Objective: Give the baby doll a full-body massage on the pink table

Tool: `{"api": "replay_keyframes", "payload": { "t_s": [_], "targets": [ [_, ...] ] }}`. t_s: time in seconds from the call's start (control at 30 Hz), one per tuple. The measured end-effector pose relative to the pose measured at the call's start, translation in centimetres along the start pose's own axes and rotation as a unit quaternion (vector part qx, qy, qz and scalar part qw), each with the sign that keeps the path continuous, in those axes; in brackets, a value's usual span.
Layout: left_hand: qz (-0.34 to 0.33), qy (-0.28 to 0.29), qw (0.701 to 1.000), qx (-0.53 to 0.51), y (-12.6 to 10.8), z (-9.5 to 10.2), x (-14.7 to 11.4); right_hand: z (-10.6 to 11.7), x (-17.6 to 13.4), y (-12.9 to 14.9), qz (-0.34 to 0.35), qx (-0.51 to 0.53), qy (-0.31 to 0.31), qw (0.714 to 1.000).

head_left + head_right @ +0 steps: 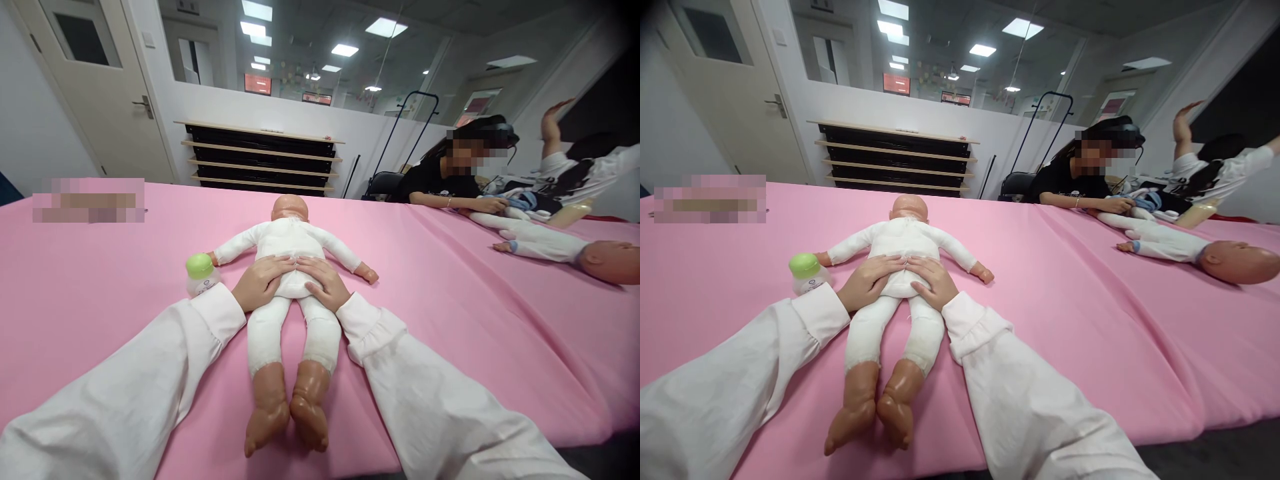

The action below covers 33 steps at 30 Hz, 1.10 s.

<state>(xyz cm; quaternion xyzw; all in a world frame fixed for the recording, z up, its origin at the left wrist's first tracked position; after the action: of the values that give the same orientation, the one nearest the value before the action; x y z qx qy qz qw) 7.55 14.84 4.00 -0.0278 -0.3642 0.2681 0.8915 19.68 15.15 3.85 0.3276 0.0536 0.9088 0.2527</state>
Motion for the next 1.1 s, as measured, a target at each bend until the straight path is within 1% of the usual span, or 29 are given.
{"api": "replay_keyframes", "payload": {
  "t_s": [0.1, 0.2, 0.3, 0.4, 0.5, 0.6, 0.67, 0.73, 0.8, 0.83, 0.9, 1.0, 1.03, 1.1],
  "targets": [
    [0.076, 0.033, 0.997, -0.008, 1.1, -0.5, 0.0, -0.3, 0.0, -0.3, -0.006, 0.003, 0.019, 1.0],
    [0.132, 0.032, 0.991, -0.015, 1.9, -0.6, 0.0, -0.5, 0.0, -0.9, -0.042, 0.006, 0.019, 0.999],
    [0.146, 0.017, 0.989, -0.017, 2.1, -0.5, 0.0, -0.4, 0.0, -1.6, -0.096, 0.017, 0.003, 0.995],
    [0.147, -0.001, 0.989, -0.011, 2.2, -0.4, -0.1, -0.2, -0.1, -2.0, -0.128, 0.027, -0.025, 0.991],
    [0.129, -0.034, 0.991, 0.0, 2.0, 0.1, -0.1, 0.2, -0.3, -2.3, -0.141, 0.023, -0.07, 0.987],
    [0.08, -0.086, 0.993, 0.023, 1.1, 1.1, -0.2, 0.9, -0.6, -2.3, -0.147, -0.008, -0.114, 0.983],
    [0.036, -0.106, 0.993, 0.03, 0.2, 1.5, -0.2, 1.5, -0.7, -1.5, -0.116, -0.045, -0.139, 0.983],
    [-0.006, -0.112, 0.993, 0.028, -0.7, 1.7, -0.3, 1.8, -0.5, 0.1, -0.043, -0.075, -0.149, 0.985],
    [-0.039, -0.11, 0.993, 0.026, -1.4, 1.9, -0.3, 1.8, -0.4, 1.7, 0.038, -0.085, -0.137, 0.986],
    [-0.053, -0.107, 0.992, 0.026, -1.7, 1.9, -0.3, 1.6, -0.3, 2.2, 0.066, -0.086, -0.126, 0.986],
    [-0.073, -0.097, 0.992, 0.025, -2.1, 1.9, -0.3, 1.2, -0.2, 2.5, 0.084, -0.089, -0.097, 0.988],
    [-0.08, -0.056, 0.995, 0.011, -2.0, 1.4, -0.2, 0.4, 0.1, 1.6, 0.041, -0.09, -0.049, 0.994],
    [-0.073, -0.037, 0.997, 0.006, -1.8, 1.1, -0.2, 0.2, 0.1, 1.2, 0.019, -0.086, -0.034, 0.996],
    [-0.037, 0.0, 0.999, 0.008, -1.1, 0.5, 0.0, -0.2, 0.1, 0.4, -0.024, -0.072, -0.008, 0.997]
  ]
}}
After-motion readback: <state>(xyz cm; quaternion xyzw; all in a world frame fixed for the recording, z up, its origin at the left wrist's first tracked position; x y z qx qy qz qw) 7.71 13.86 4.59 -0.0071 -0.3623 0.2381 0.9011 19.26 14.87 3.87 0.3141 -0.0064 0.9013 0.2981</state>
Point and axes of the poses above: each hand's wrist, its own x-axis towards the middle knuckle, its own z-axis out of the back of the hand, y = z × x, the point moved 8 cm from there along x, towards the middle knuckle, and after that the axes turned 4 degrees about y, right-handed, at the moved point
